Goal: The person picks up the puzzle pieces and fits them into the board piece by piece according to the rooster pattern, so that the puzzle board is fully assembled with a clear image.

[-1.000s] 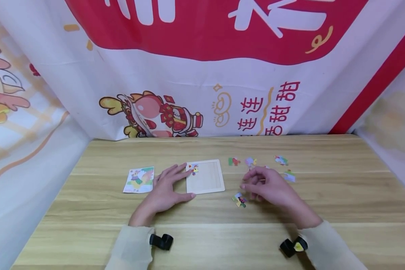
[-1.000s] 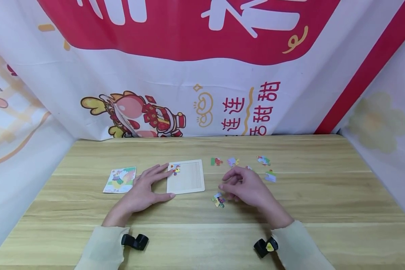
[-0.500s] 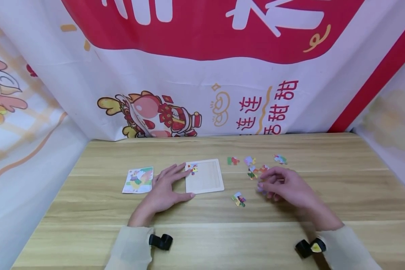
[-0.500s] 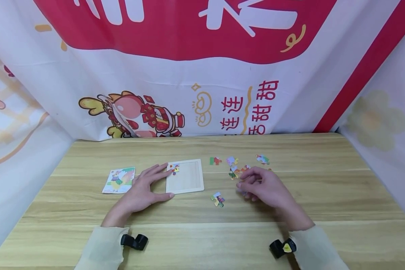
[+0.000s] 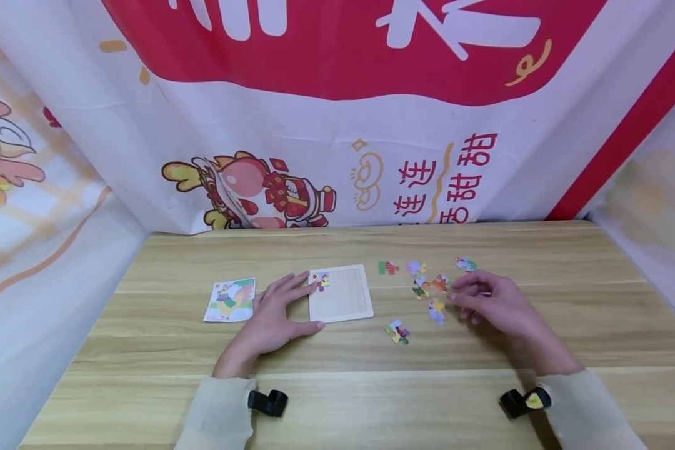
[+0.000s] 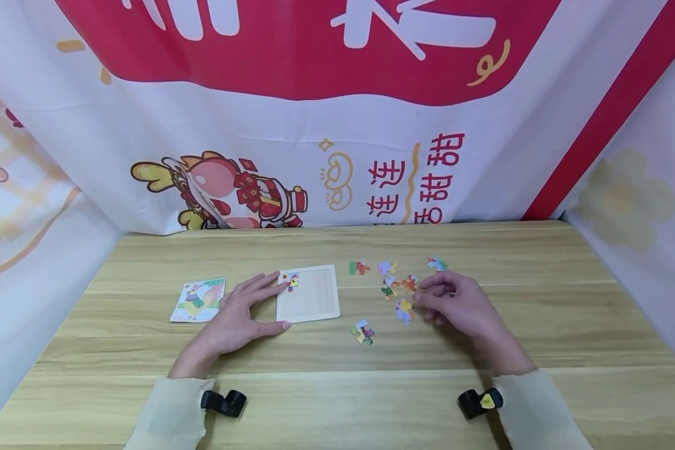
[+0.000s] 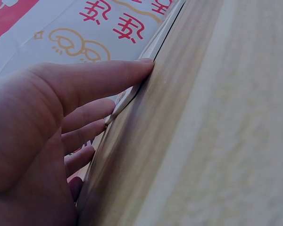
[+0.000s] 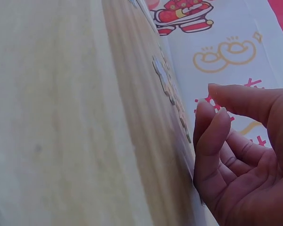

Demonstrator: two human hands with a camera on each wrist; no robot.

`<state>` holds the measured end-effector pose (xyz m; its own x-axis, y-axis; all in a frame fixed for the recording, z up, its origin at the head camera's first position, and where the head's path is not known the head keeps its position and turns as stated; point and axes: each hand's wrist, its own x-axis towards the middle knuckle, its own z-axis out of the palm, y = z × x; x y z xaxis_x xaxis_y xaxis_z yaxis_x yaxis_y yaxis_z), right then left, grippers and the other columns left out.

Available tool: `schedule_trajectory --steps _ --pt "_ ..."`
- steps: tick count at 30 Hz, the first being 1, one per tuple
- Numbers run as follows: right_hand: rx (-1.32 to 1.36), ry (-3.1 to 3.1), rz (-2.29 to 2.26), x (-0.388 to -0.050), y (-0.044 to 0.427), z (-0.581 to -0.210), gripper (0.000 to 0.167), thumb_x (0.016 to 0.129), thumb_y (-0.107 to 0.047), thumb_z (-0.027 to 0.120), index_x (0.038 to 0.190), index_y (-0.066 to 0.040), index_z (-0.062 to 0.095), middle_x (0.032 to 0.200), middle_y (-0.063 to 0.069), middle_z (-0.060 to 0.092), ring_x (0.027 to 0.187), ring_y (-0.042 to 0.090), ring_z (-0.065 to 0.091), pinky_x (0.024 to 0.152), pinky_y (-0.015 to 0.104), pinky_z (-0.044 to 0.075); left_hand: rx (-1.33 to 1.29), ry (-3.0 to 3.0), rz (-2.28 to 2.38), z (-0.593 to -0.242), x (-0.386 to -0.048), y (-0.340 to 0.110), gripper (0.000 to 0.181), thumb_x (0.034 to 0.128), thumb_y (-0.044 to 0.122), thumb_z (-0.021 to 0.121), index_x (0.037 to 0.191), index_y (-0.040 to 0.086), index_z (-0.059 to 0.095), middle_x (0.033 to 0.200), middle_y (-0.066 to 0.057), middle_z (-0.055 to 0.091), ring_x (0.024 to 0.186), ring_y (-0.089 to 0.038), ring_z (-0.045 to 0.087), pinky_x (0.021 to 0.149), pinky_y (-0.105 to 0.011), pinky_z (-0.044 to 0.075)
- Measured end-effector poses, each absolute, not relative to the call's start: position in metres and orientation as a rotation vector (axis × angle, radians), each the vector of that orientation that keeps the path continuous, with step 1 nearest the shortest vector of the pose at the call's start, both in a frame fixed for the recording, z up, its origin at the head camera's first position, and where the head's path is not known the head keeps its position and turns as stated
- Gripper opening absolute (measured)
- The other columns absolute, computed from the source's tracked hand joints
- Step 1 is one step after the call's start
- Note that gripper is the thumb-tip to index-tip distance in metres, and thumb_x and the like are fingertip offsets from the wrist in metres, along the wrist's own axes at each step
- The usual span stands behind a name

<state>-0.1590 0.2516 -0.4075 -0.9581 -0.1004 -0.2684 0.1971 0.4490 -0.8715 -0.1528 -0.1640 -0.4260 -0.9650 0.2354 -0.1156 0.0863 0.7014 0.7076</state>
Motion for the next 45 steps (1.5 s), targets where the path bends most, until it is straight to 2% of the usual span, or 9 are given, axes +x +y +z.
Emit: schedule_trajectory --steps 8,17,27,37,45 --pt "0.105 2.458 -1.440 -0.164 0.248 -0.407 0.048 0.101 -0.029 0.078 0.135 0.000 0.062 0.106 0.011 0.075 0.082 0.018 0.069 0.068 0.029 0.062 0.257 2.711 1.114 -0.425 -0.153 -0.164 0.076 0.0875 0.038 0.090 0.156 0.024 0.059 0.178 0.005 0.034 0.169 -0.032 0.015 0.130 -0.071 0.005" --pt "0.074 2.493 -1.452 -0.167 0.254 -0.403 0.038 0.103 -0.017 0.073 0.133 0.004 0.062 0.103 0.013 0.073 0.082 0.016 0.069 0.069 0.029 0.063 0.246 2.691 1.145 -0.426 -0.153 -0.164 0.077 0.0869 0.037 0.090 0.156 0.024 0.059 0.178 0.005 0.033 0.169 -0.032 0.014 0.131 -0.072 0.003" --pt "0.137 2.526 -1.360 -0.178 0.247 -0.400 0.040 0.104 -0.024 0.072 0.137 -0.004 0.063 0.126 0.017 0.067 0.098 0.025 0.064 0.074 0.028 0.062 0.243 2.697 1.142 -0.426 -0.153 -0.164 0.077 0.0865 0.039 0.090 0.156 0.025 0.059 0.178 0.005 0.034 0.169 -0.032 0.014 0.131 -0.071 0.002" --pt "0.068 2.485 -1.418 -0.185 0.231 -0.397 0.036 0.103 -0.020 0.074 0.132 0.000 0.066 0.118 0.016 0.073 0.089 0.019 0.067 0.071 0.028 0.062 0.245 2.704 1.149 -0.425 -0.152 -0.165 0.076 0.0869 0.036 0.090 0.155 0.024 0.060 0.177 0.004 0.034 0.169 -0.033 0.014 0.129 -0.073 0.004" --pt "0.056 2.432 -1.454 -0.192 0.219 -0.396 0.035 0.102 -0.015 0.072 0.132 0.000 0.065 0.114 0.015 0.072 0.090 0.021 0.067 0.073 0.029 0.062 0.259 2.709 1.139 -0.426 -0.153 -0.164 0.076 0.0868 0.037 0.090 0.155 0.024 0.060 0.177 0.004 0.035 0.169 -0.034 0.015 0.130 -0.073 0.003"
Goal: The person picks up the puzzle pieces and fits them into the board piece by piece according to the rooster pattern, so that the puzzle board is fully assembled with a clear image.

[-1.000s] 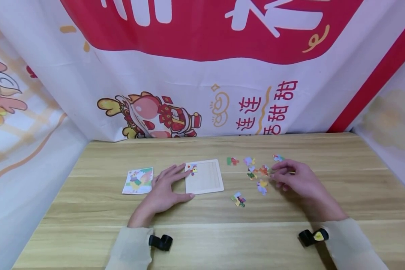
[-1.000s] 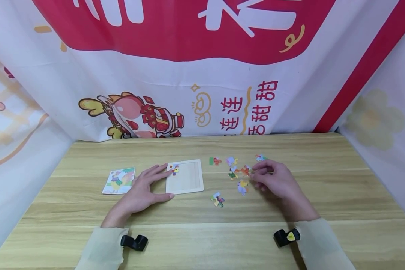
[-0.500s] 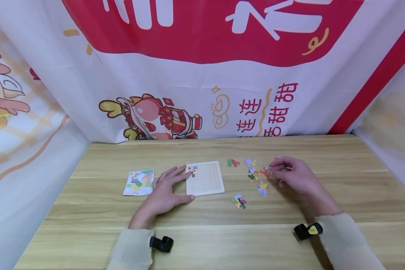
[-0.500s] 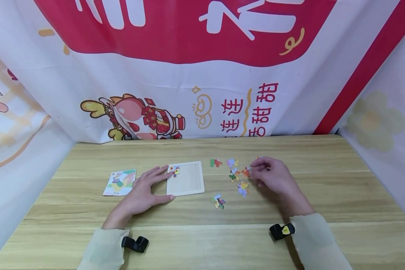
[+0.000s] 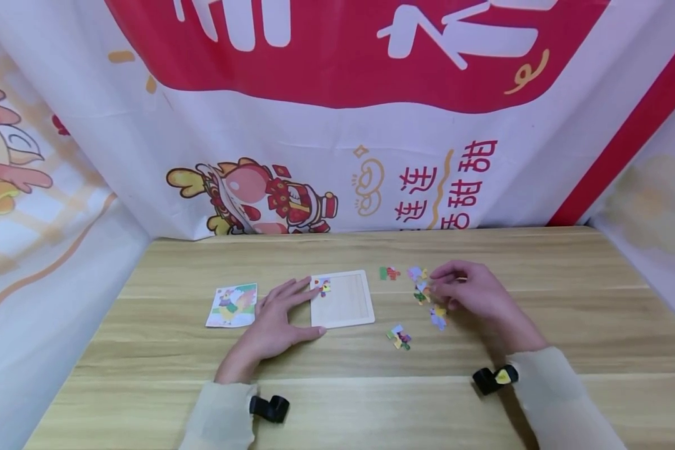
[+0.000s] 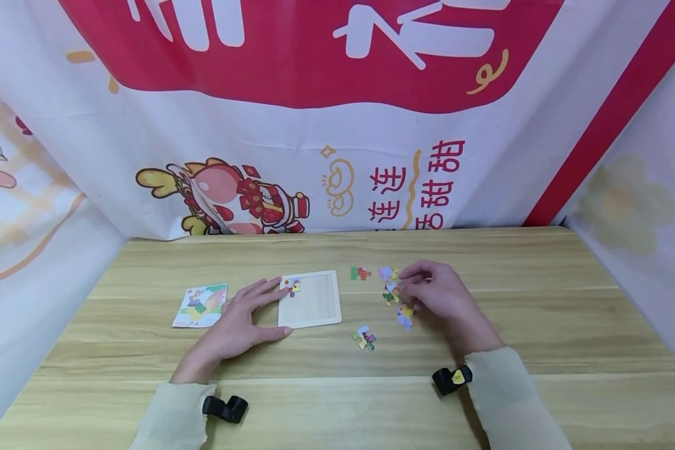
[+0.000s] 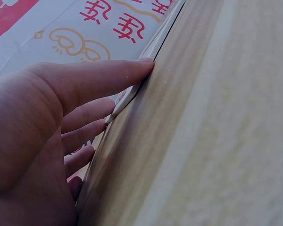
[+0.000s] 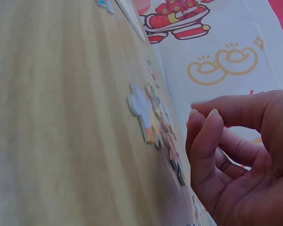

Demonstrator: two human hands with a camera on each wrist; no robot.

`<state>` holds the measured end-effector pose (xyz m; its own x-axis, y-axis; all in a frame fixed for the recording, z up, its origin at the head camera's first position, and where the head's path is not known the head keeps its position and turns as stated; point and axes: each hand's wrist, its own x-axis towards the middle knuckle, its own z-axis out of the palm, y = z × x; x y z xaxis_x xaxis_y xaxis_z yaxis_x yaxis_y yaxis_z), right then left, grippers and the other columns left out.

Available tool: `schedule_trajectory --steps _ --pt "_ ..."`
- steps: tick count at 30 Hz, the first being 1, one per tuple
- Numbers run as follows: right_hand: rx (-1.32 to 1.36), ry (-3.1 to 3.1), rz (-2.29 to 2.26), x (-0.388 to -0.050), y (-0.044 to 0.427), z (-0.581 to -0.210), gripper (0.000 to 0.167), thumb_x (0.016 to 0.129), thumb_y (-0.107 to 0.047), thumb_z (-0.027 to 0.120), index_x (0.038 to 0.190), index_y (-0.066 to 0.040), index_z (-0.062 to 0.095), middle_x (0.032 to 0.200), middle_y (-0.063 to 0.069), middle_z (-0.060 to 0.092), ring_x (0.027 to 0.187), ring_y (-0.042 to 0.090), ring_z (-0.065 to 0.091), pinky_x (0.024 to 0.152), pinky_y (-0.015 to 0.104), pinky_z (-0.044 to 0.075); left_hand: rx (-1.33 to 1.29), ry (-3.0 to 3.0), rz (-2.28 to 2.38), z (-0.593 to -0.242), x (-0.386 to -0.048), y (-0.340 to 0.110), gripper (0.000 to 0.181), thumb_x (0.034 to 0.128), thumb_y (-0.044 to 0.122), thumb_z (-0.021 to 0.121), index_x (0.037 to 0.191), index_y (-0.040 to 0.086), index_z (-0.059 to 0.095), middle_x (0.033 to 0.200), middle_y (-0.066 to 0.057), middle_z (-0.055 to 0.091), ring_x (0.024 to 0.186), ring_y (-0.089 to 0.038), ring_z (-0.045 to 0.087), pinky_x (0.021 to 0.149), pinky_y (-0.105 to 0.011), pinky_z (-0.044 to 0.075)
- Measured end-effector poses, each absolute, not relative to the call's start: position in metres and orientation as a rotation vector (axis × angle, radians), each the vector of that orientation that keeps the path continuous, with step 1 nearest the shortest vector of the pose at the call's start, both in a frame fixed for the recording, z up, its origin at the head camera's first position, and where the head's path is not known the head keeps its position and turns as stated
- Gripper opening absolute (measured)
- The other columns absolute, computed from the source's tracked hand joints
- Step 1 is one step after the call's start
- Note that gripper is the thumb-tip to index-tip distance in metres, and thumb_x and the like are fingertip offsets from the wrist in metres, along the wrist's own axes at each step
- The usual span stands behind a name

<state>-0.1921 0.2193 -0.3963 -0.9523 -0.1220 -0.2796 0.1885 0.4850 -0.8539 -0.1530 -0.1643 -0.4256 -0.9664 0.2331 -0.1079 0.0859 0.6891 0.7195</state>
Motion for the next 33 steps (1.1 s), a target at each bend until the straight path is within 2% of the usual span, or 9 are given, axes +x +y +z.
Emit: schedule_trajectory --steps 12,16,22,24,33 --pt "0.022 2.422 -1.528 -0.203 0.207 -0.397 0.034 0.100 -0.013 0.074 0.129 0.004 0.067 0.104 0.011 0.071 0.077 0.017 0.066 0.068 0.027 0.061 0.278 2.719 1.127 -0.427 -0.155 -0.165 0.076 0.0861 0.038 0.091 0.154 0.024 0.061 0.177 0.004 0.036 0.168 -0.033 0.017 0.130 -0.072 0.004" --pt "0.043 2.387 -1.586 -0.205 0.206 -0.396 0.033 0.102 -0.014 0.071 0.130 0.003 0.067 0.104 0.011 0.070 0.078 0.017 0.065 0.069 0.028 0.061 0.266 2.715 1.133 -0.426 -0.155 -0.165 0.076 0.0859 0.038 0.091 0.155 0.024 0.061 0.177 0.004 0.036 0.169 -0.033 0.016 0.130 -0.072 0.004" --pt "0.094 2.455 -1.615 -0.203 0.224 -0.388 0.037 0.107 -0.026 0.067 0.135 -0.001 0.065 0.117 0.016 0.070 0.090 0.020 0.069 0.077 0.032 0.064 0.249 2.711 1.148 -0.424 -0.150 -0.166 0.077 0.0857 0.038 0.091 0.155 0.024 0.060 0.177 0.003 0.036 0.169 -0.034 0.015 0.130 -0.073 0.003" --pt "0.101 2.456 -1.630 -0.202 0.230 -0.385 0.039 0.107 -0.027 0.067 0.136 0.000 0.065 0.117 0.015 0.070 0.091 0.019 0.070 0.078 0.032 0.065 0.239 2.712 1.151 -0.425 -0.150 -0.166 0.077 0.0854 0.038 0.091 0.155 0.024 0.060 0.177 0.003 0.035 0.169 -0.034 0.015 0.130 -0.073 0.002" --pt "0.123 2.460 -1.690 -0.198 0.253 -0.374 0.046 0.107 -0.031 0.068 0.140 0.002 0.062 0.109 0.000 0.071 0.088 0.013 0.067 0.077 0.031 0.062 0.258 2.717 1.140 -0.425 -0.153 -0.163 0.077 0.0854 0.038 0.091 0.155 0.024 0.060 0.177 0.002 0.036 0.168 -0.034 0.016 0.129 -0.074 0.003"
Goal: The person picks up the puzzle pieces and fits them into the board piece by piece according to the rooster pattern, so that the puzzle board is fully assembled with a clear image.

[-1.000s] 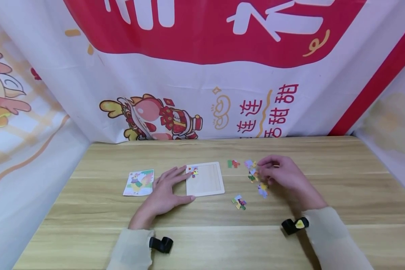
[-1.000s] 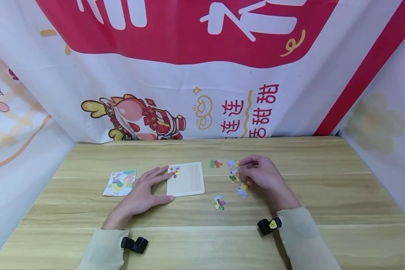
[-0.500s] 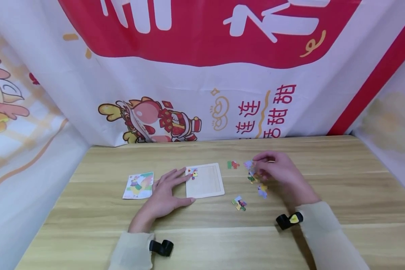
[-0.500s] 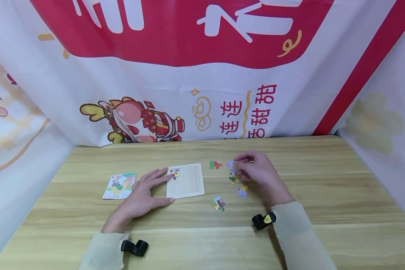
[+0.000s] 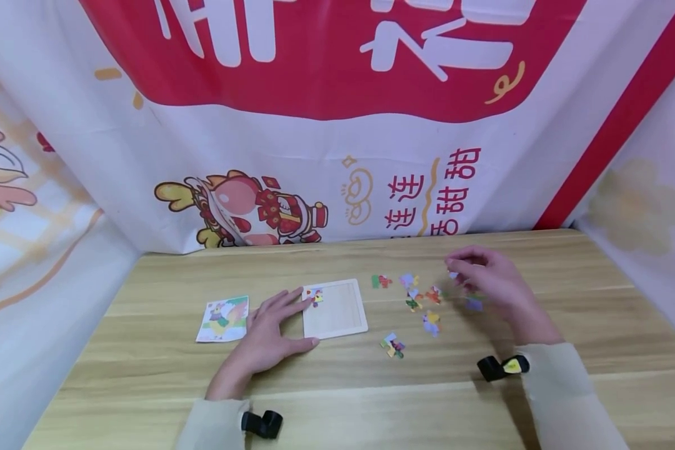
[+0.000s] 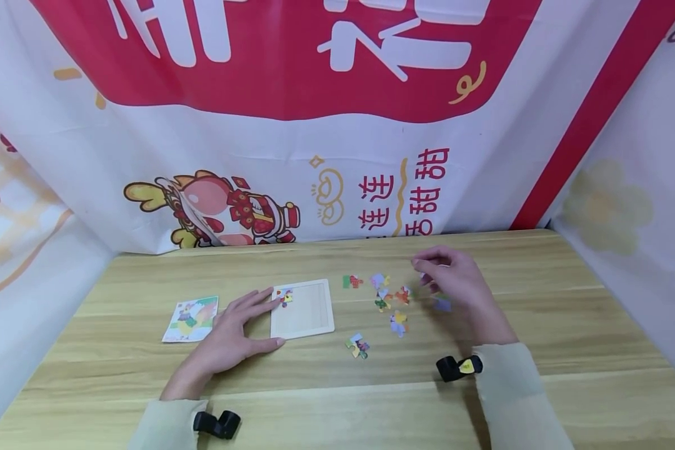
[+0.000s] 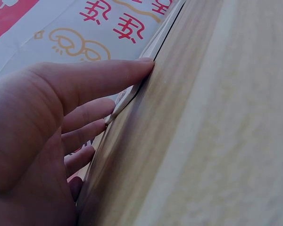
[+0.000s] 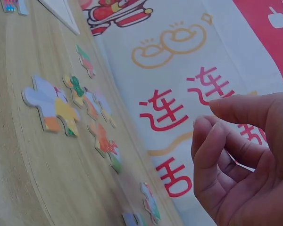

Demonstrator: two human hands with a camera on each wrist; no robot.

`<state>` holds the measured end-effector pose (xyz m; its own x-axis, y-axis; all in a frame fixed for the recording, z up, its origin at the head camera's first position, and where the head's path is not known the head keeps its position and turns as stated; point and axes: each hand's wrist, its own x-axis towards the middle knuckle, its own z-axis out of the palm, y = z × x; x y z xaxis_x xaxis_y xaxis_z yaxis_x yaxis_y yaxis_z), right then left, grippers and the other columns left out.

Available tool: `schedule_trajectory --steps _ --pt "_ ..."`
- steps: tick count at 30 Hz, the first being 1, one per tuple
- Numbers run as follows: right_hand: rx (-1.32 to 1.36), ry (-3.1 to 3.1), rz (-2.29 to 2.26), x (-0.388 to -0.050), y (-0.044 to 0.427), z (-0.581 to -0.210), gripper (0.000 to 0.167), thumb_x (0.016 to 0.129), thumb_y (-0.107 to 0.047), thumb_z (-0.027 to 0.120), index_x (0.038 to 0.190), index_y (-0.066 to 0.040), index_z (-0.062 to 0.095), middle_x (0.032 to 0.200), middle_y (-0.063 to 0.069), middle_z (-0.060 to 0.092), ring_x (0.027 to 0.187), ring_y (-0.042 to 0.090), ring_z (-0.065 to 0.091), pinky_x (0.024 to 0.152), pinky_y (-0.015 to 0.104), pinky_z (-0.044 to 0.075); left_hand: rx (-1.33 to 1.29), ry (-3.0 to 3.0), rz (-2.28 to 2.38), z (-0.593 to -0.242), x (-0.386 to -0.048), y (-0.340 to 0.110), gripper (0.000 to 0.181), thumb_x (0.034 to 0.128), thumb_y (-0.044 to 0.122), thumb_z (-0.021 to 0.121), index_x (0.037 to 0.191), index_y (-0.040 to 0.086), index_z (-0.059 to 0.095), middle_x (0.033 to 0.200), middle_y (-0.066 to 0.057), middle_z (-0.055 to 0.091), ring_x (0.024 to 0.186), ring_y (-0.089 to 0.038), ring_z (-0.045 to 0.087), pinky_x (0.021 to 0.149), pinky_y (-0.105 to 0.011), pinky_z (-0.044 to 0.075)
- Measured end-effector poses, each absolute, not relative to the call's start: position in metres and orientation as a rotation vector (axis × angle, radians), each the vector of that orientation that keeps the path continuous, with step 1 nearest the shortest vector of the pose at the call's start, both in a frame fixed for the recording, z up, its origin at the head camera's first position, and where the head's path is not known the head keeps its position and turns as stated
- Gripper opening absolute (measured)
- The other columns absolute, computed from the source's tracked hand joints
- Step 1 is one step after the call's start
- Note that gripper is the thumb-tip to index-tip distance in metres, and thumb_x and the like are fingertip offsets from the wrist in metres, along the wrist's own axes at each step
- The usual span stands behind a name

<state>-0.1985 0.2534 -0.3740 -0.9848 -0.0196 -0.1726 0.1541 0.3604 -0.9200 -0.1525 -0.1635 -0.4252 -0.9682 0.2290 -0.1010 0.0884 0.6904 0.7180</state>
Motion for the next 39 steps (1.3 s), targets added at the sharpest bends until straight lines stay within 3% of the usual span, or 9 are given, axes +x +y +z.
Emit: schedule_trajectory --steps 11,14,23,34,39 --pt "0.247 2.499 -1.655 -0.198 0.285 -0.376 0.058 0.107 -0.044 0.065 0.149 -0.005 0.056 0.111 -0.014 0.066 0.097 0.010 0.068 0.087 0.028 0.062 0.260 2.713 1.142 -0.425 -0.153 -0.164 0.078 0.0848 0.038 0.092 0.155 0.025 0.060 0.177 0.002 0.036 0.168 -0.034 0.016 0.128 -0.074 0.004" --pt "0.272 2.511 -1.660 -0.197 0.292 -0.381 0.057 0.108 -0.041 0.065 0.149 -0.003 0.056 0.108 -0.016 0.066 0.096 0.010 0.070 0.086 0.028 0.063 0.268 2.719 1.137 -0.424 -0.153 -0.164 0.078 0.0843 0.038 0.092 0.154 0.024 0.061 0.177 0.001 0.036 0.168 -0.036 0.016 0.128 -0.075 0.004" --pt "0.380 2.503 -1.560 -0.207 0.295 -0.398 0.052 0.107 -0.041 0.066 0.147 -0.009 0.060 0.130 0.007 0.065 0.100 0.017 0.065 0.084 0.029 0.062 0.258 2.714 1.142 -0.422 -0.152 -0.164 0.077 0.0850 0.037 0.092 0.154 0.024 0.061 0.177 0.000 0.036 0.168 -0.035 0.016 0.128 -0.075 0.005" --pt "0.343 2.513 -1.528 -0.218 0.292 -0.408 0.053 0.102 -0.024 0.073 0.146 0.000 0.058 0.127 0.011 0.069 0.091 0.008 0.067 0.078 0.026 0.062 0.265 2.710 1.157 -0.423 -0.154 -0.163 0.077 0.0846 0.036 0.092 0.154 0.024 0.061 0.177 0.001 0.036 0.168 -0.035 0.016 0.128 -0.075 0.005" --pt "0.328 2.600 -1.347 -0.218 0.287 -0.407 0.057 0.098 -0.026 0.080 0.143 0.001 0.059 0.131 0.020 0.065 0.095 0.019 0.063 0.075 0.026 0.059 0.254 2.703 1.167 -0.424 -0.153 -0.163 0.077 0.0844 0.036 0.092 0.154 0.024 0.061 0.177 0.001 0.036 0.168 -0.035 0.016 0.128 -0.075 0.004"
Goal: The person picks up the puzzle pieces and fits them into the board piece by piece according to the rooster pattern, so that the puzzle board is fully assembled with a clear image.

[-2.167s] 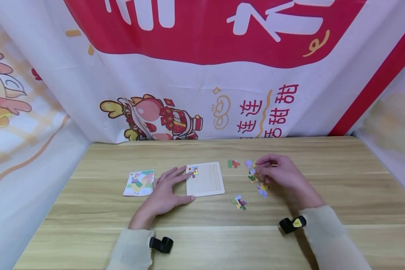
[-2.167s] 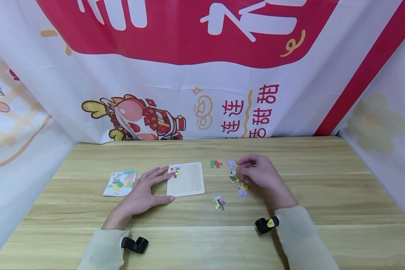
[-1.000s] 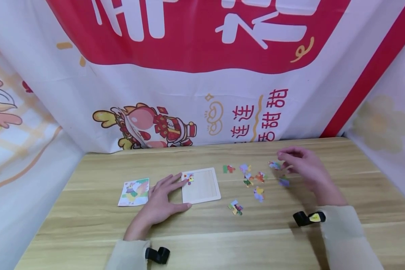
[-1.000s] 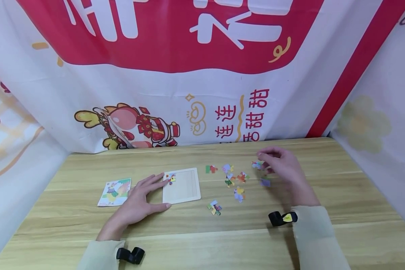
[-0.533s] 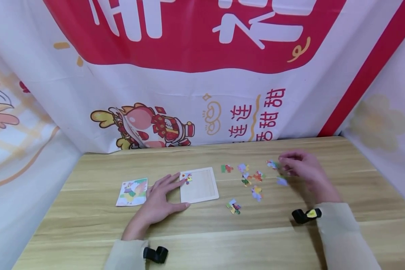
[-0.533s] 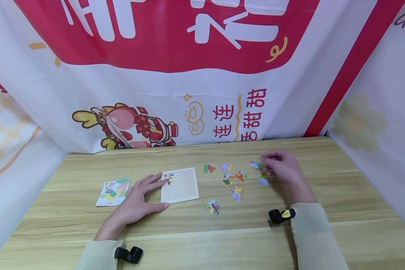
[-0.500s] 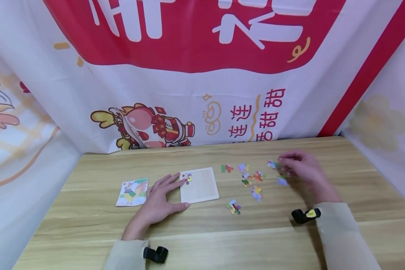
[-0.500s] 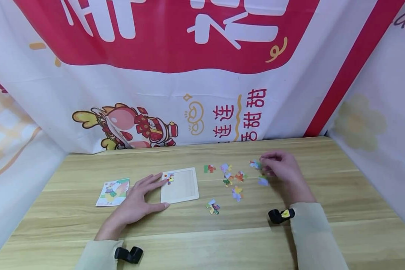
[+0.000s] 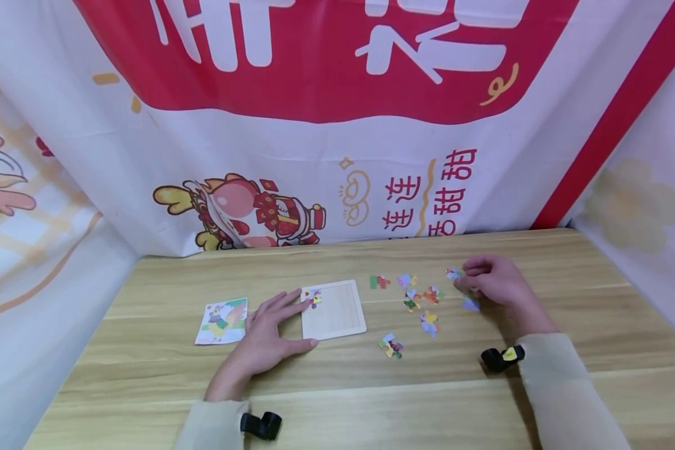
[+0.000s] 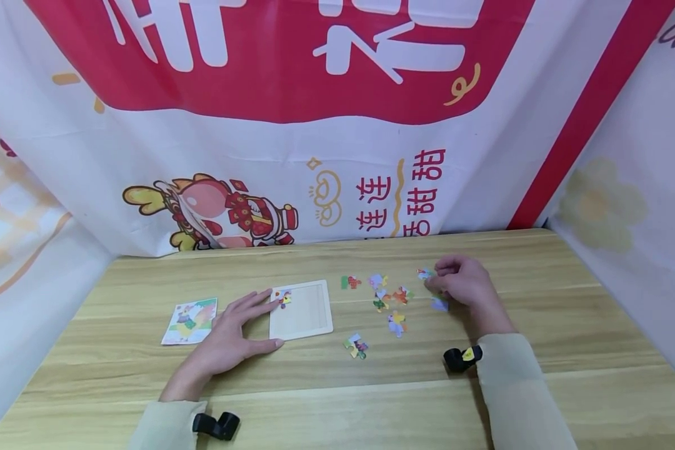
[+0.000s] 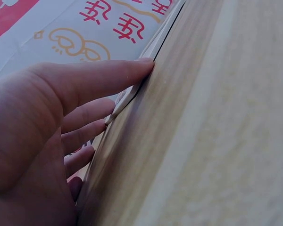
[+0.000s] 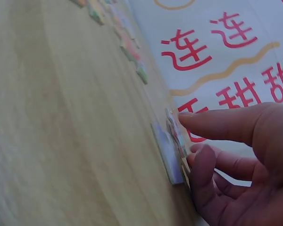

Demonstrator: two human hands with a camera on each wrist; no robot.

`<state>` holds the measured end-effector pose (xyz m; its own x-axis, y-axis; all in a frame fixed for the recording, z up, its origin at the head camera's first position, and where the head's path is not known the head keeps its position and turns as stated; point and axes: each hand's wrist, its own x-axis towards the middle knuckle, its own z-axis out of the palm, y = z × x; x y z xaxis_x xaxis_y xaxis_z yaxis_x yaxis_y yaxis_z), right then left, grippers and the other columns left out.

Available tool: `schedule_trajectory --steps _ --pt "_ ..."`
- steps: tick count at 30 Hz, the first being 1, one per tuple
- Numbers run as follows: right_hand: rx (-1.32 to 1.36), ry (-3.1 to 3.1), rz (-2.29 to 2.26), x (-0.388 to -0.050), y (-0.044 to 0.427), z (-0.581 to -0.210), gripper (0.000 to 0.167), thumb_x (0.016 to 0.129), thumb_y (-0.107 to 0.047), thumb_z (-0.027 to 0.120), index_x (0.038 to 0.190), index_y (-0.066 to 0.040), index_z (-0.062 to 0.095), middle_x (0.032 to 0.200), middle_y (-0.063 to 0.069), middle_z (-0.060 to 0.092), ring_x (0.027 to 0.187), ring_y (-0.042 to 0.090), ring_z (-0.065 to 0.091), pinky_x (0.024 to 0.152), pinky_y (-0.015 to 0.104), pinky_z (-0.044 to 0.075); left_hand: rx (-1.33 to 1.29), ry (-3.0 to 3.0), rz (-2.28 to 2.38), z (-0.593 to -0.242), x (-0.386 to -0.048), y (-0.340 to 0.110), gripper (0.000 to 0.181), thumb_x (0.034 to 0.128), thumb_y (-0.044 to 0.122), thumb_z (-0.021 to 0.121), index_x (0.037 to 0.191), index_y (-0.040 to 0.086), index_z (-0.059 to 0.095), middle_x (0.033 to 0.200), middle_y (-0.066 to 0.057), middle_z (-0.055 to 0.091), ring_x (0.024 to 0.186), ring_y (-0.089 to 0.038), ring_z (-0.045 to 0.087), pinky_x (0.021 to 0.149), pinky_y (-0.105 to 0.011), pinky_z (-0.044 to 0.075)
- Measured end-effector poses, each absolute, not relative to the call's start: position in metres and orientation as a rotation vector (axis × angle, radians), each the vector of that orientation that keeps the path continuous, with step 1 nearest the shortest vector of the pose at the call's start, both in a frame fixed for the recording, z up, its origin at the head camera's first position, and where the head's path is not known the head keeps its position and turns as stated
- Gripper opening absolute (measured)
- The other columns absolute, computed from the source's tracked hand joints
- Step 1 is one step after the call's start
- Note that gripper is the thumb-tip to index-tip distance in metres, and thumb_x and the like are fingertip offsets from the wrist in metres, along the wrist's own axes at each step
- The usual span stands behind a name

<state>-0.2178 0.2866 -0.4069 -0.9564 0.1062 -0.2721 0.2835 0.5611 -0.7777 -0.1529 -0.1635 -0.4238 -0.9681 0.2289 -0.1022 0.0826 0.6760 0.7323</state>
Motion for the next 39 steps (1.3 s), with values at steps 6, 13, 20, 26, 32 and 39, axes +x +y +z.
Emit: schedule_trajectory --steps 6,13,20,26,32,39 --pt "0.308 2.723 -1.097 -0.217 0.277 -0.404 0.047 0.097 -0.027 0.081 0.131 0.000 0.063 0.122 0.021 0.063 0.101 0.030 0.058 0.077 0.030 0.054 0.241 2.698 1.174 -0.427 -0.152 -0.164 0.078 0.0839 0.037 0.093 0.154 0.024 0.061 0.177 0.002 0.036 0.168 -0.035 0.015 0.128 -0.075 0.004" --pt "0.317 2.753 -1.006 -0.216 0.271 -0.403 0.043 0.096 -0.026 0.081 0.125 0.002 0.066 0.115 0.021 0.066 0.098 0.029 0.060 0.079 0.034 0.054 0.229 2.692 1.178 -0.427 -0.151 -0.163 0.078 0.0836 0.036 0.093 0.154 0.023 0.062 0.177 0.002 0.036 0.168 -0.035 0.015 0.128 -0.075 0.002" --pt "0.309 2.754 -1.009 -0.218 0.268 -0.402 0.043 0.096 -0.026 0.081 0.126 0.001 0.066 0.118 0.021 0.065 0.102 0.030 0.059 0.083 0.037 0.054 0.215 2.702 1.163 -0.429 -0.151 -0.165 0.078 0.0838 0.038 0.092 0.154 0.025 0.061 0.177 0.003 0.035 0.169 -0.033 0.015 0.129 -0.074 0.002" --pt "0.281 2.745 -1.023 -0.218 0.268 -0.401 0.041 0.098 -0.023 0.079 0.127 0.000 0.064 0.123 0.022 0.064 0.107 0.033 0.059 0.088 0.041 0.054 0.229 2.702 1.162 -0.429 -0.152 -0.164 0.077 0.0845 0.037 0.092 0.154 0.024 0.061 0.177 0.003 0.036 0.169 -0.033 0.015 0.128 -0.075 0.002" --pt "0.279 2.752 -1.032 -0.216 0.271 -0.401 0.041 0.098 -0.024 0.079 0.128 -0.001 0.063 0.126 0.024 0.064 0.110 0.035 0.060 0.091 0.045 0.056 0.246 2.704 1.175 -0.428 -0.153 -0.162 0.077 0.0837 0.036 0.093 0.153 0.023 0.062 0.176 0.001 0.037 0.168 -0.034 0.017 0.128 -0.075 0.003" --pt "0.224 2.827 -1.079 -0.216 0.269 -0.401 0.035 0.097 -0.020 0.079 0.124 -0.003 0.066 0.118 0.020 0.066 0.105 0.033 0.060 0.087 0.041 0.054 0.250 2.710 1.150 -0.427 -0.155 -0.163 0.077 0.0847 0.036 0.092 0.154 0.024 0.061 0.177 0.003 0.036 0.168 -0.033 0.016 0.128 -0.074 0.004"
